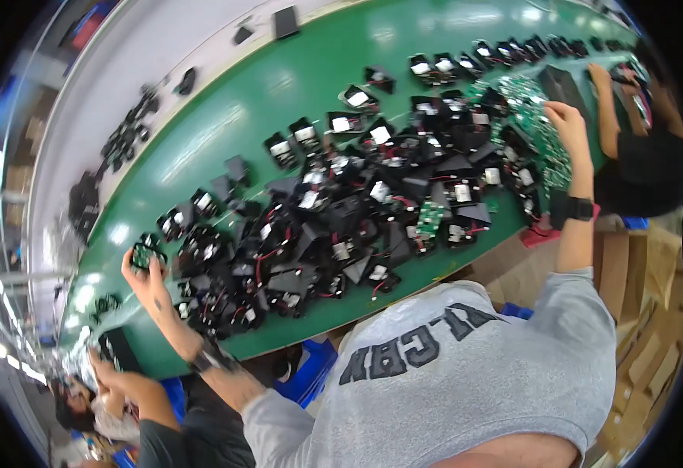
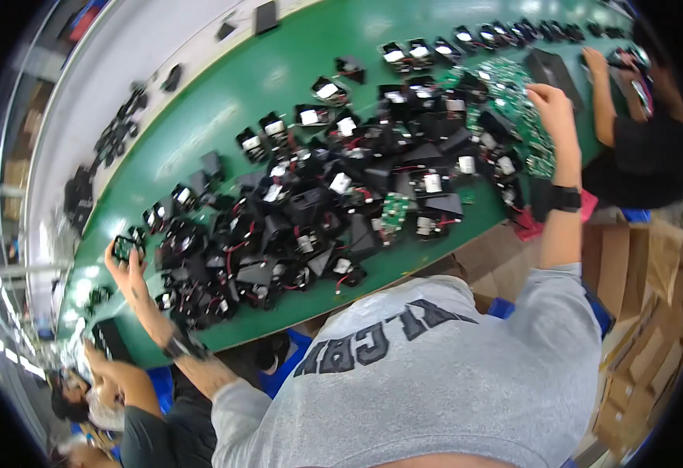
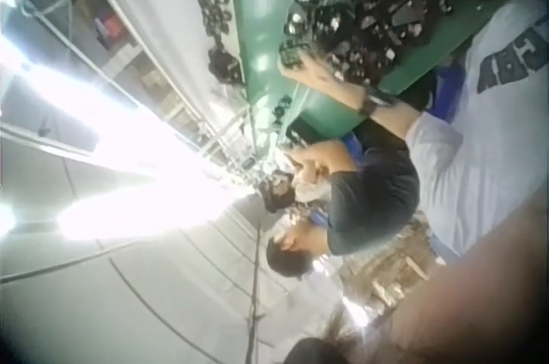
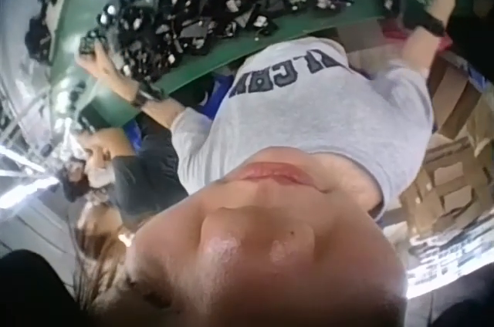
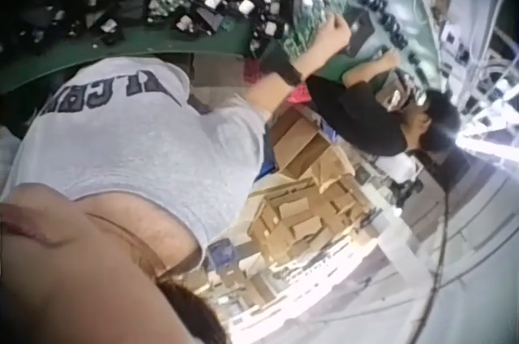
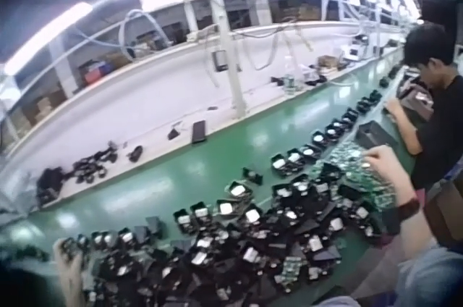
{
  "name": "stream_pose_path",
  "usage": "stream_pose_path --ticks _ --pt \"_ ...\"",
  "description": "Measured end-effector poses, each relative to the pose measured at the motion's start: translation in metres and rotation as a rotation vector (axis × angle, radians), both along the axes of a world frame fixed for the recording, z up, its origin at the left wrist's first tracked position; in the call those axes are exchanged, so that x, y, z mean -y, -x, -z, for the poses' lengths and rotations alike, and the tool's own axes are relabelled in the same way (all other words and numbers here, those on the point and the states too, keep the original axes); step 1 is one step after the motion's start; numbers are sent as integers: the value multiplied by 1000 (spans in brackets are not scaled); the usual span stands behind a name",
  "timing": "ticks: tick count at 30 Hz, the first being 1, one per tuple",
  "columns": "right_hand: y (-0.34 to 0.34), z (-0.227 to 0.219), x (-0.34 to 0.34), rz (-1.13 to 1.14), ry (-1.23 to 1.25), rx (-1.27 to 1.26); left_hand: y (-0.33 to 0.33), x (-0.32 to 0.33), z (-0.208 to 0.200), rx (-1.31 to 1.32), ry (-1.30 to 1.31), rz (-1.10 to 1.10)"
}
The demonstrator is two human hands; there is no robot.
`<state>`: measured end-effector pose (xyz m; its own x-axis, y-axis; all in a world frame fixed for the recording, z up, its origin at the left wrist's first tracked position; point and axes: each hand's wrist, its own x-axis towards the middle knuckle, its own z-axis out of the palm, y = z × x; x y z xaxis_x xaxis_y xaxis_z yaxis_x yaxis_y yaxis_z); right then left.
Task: The person picks up a black plastic housing and a green circuit board, fits the board into the housing by hand, and then places the assembled unit back onto the green workbench.
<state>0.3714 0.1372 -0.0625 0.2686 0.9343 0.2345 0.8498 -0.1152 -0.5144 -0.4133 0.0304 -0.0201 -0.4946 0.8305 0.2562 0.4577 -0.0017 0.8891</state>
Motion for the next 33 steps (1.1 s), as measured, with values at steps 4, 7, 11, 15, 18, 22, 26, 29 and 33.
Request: stream_pose_path --ticks 4,7,11,15,18,22,26,29,33 --pt "-61 64 -44 -161 190 88 126 -9 39 -131 138 -390" --pt "-130 101 -67 -244 143 -116 204 -13 72 -441 172 -567" --pt "-125 89 -69 -241 100 -76 200 -16 87 -505 432 -780" --pt "-102 57 -54 -152 -140 -170 201 -28 86 -615 310 -681" --pt "-101 32 -27 -119 -271 -238 176 -62 74 -793 458 -671" --pt "-62 -7 -2 -60 -276 -347 194 -86 71 -964 503 -427" --pt "7 -37 17 -116 -223 -461 217 -91 85 -636 527 -172" --pt "60 -59 39 -191 -205 -517 187 -82 75 -274 584 -130" --pt "137 -75 75 -390 -110 -876 95 -81 19 14 202 -88"
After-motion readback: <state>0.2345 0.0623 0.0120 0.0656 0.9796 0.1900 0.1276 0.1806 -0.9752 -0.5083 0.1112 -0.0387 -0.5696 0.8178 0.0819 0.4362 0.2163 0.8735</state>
